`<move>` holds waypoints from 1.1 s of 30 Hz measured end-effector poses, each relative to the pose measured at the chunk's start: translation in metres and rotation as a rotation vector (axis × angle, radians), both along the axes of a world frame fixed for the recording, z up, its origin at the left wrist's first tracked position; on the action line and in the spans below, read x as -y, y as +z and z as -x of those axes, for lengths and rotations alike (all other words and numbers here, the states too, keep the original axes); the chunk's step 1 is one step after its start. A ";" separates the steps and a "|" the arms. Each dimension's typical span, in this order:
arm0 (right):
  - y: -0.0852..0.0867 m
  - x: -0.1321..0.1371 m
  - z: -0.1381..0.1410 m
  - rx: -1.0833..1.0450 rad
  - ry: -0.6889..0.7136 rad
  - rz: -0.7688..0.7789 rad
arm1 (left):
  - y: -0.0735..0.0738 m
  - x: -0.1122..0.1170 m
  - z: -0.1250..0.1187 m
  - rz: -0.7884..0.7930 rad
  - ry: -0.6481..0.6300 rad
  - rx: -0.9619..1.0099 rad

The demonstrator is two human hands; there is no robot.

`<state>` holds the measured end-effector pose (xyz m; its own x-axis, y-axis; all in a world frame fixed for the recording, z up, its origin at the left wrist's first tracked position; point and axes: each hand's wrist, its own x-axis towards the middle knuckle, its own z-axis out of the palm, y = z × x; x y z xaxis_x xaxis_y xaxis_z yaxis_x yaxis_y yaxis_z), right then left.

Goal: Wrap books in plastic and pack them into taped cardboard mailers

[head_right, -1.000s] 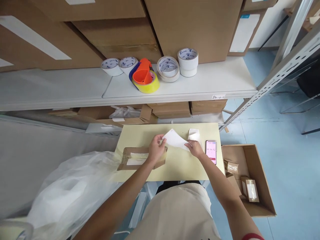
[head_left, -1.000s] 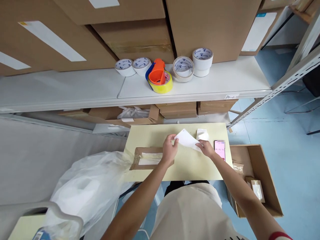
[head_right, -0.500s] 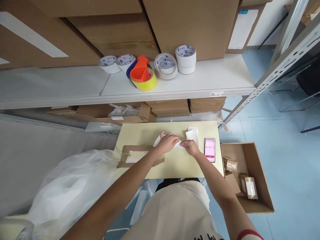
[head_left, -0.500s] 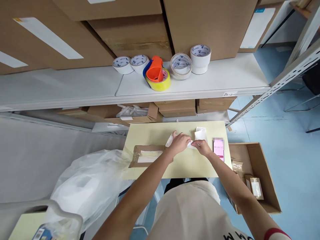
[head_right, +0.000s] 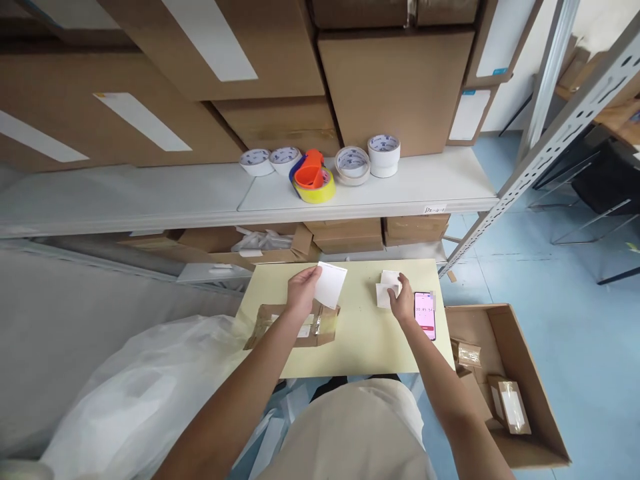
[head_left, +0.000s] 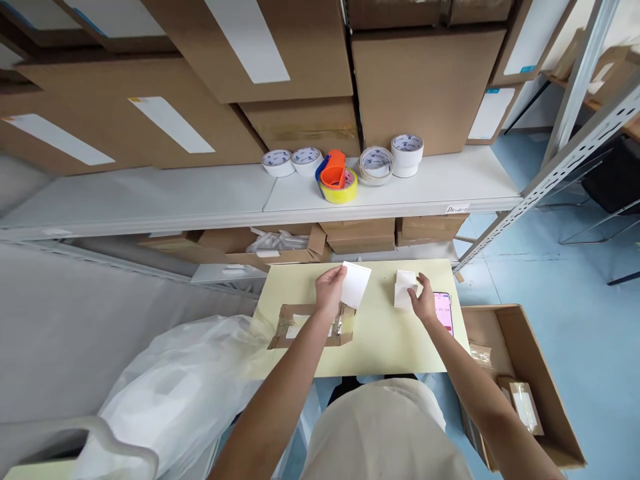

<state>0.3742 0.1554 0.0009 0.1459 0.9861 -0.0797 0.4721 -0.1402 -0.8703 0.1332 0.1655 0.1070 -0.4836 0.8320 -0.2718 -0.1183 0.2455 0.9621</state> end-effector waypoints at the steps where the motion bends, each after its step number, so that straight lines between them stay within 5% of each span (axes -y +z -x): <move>1: 0.007 0.004 0.007 -0.032 -0.030 -0.051 | 0.002 0.007 -0.001 -0.004 0.015 0.089; 8: 0.058 0.063 0.083 -0.630 0.270 -0.008 | 0.026 0.060 -0.004 -0.041 -0.095 0.460; 13: 0.077 0.099 0.112 -0.699 0.053 -0.039 | 0.027 0.119 0.022 -0.057 -0.358 0.377; 16: 0.083 0.115 0.129 -0.603 0.006 -0.101 | 0.015 0.152 0.042 -0.051 -0.429 0.245; 20: 0.091 0.145 0.159 -0.181 -0.014 -0.347 | 0.006 0.172 0.069 -0.094 -0.347 0.186; 24: 0.106 0.176 0.190 0.163 0.277 -0.544 | 0.013 0.184 0.094 -0.172 -0.384 0.185; 26: 0.114 0.186 0.204 0.240 0.334 -0.562 | 0.018 0.192 0.103 -0.199 -0.436 0.198; 33: 0.132 0.205 0.228 0.247 0.171 -0.706 | 0.028 0.215 0.121 -0.205 -0.508 0.371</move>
<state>0.1464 -0.0500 0.1325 -0.0818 0.8015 0.5924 0.6298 0.5022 -0.5925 0.0123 -0.0491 0.1350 0.0779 0.9845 -0.1568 -0.3682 0.1746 0.9132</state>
